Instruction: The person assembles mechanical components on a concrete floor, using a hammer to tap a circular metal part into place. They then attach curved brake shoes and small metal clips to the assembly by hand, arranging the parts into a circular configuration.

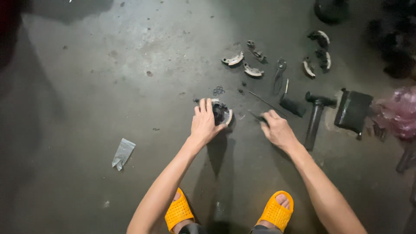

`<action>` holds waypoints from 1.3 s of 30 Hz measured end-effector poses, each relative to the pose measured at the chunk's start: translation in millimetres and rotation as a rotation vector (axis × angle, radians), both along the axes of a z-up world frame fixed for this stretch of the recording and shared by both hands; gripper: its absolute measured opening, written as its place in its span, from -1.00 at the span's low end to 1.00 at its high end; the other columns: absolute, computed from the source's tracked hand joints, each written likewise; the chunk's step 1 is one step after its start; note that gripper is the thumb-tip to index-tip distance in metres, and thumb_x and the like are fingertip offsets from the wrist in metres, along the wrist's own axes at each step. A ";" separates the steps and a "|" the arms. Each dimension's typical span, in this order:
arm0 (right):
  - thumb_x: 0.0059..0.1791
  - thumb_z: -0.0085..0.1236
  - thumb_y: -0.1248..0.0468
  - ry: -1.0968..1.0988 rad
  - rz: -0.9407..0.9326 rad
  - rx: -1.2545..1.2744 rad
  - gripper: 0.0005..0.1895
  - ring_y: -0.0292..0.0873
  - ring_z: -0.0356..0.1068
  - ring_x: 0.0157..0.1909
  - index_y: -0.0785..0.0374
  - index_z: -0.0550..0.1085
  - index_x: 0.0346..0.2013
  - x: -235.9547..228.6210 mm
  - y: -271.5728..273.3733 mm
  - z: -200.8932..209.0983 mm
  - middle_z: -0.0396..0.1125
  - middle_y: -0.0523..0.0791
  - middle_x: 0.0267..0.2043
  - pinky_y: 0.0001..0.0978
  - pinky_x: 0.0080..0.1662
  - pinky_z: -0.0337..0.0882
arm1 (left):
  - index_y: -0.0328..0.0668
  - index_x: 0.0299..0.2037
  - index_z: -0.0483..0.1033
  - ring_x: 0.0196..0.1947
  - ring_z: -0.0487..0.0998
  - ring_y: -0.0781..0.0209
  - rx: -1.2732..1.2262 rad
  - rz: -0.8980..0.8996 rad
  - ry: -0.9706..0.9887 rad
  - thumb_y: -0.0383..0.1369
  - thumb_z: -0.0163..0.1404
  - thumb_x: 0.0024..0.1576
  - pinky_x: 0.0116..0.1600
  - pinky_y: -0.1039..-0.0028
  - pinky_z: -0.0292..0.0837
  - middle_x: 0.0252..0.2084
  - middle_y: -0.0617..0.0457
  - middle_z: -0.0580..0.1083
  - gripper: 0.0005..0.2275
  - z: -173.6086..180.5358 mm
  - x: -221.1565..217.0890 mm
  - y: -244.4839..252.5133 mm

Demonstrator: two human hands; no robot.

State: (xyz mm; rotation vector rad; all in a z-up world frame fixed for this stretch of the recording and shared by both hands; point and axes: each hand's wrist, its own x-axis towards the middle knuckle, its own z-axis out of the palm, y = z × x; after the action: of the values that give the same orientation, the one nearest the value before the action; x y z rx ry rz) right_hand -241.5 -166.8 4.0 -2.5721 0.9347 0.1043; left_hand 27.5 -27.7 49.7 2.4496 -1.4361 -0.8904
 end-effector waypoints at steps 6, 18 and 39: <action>-0.06 0.07 0.23 0.094 0.362 -0.197 -0.76 -0.03 0.53 -0.23 -0.01 0.58 -0.14 113.9 10.0 51.4 0.41 -0.10 -0.23 -0.19 -0.28 0.55 | -0.39 0.43 0.06 0.22 0.32 -0.17 -0.034 -0.304 -0.169 -0.12 0.36 -0.07 0.11 0.10 0.50 0.38 -0.30 0.13 -0.07 -25.4 22.8 15.0; 0.03 -0.01 0.25 0.415 0.433 -0.242 -0.75 -0.05 0.47 -0.53 0.02 0.63 -0.42 189.6 23.5 7.0 0.44 -0.14 -0.61 -0.07 -0.48 0.33 | -0.30 0.40 0.19 0.07 0.33 -0.01 -0.027 -0.354 -0.349 0.19 0.13 0.01 0.03 0.07 0.35 0.35 -0.26 0.20 -0.12 -51.4 12.9 23.5; -0.15 0.23 -0.21 0.121 0.485 -0.345 -0.22 -0.02 0.36 -0.04 0.04 0.35 0.26 99.8 9.0 -8.7 0.30 -0.07 -0.10 -0.15 -0.10 0.38 | -0.46 0.42 0.09 0.05 0.38 0.00 -0.089 -0.315 -0.385 0.18 0.21 -0.11 0.00 0.05 0.40 0.39 -0.32 0.18 0.03 -38.8 4.4 28.6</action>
State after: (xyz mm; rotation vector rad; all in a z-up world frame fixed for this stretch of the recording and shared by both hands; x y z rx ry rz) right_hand -141.6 -157.8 -4.7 -3.0975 0.3685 0.2543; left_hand 31.9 0.9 10.9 2.4613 -1.9827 -0.3951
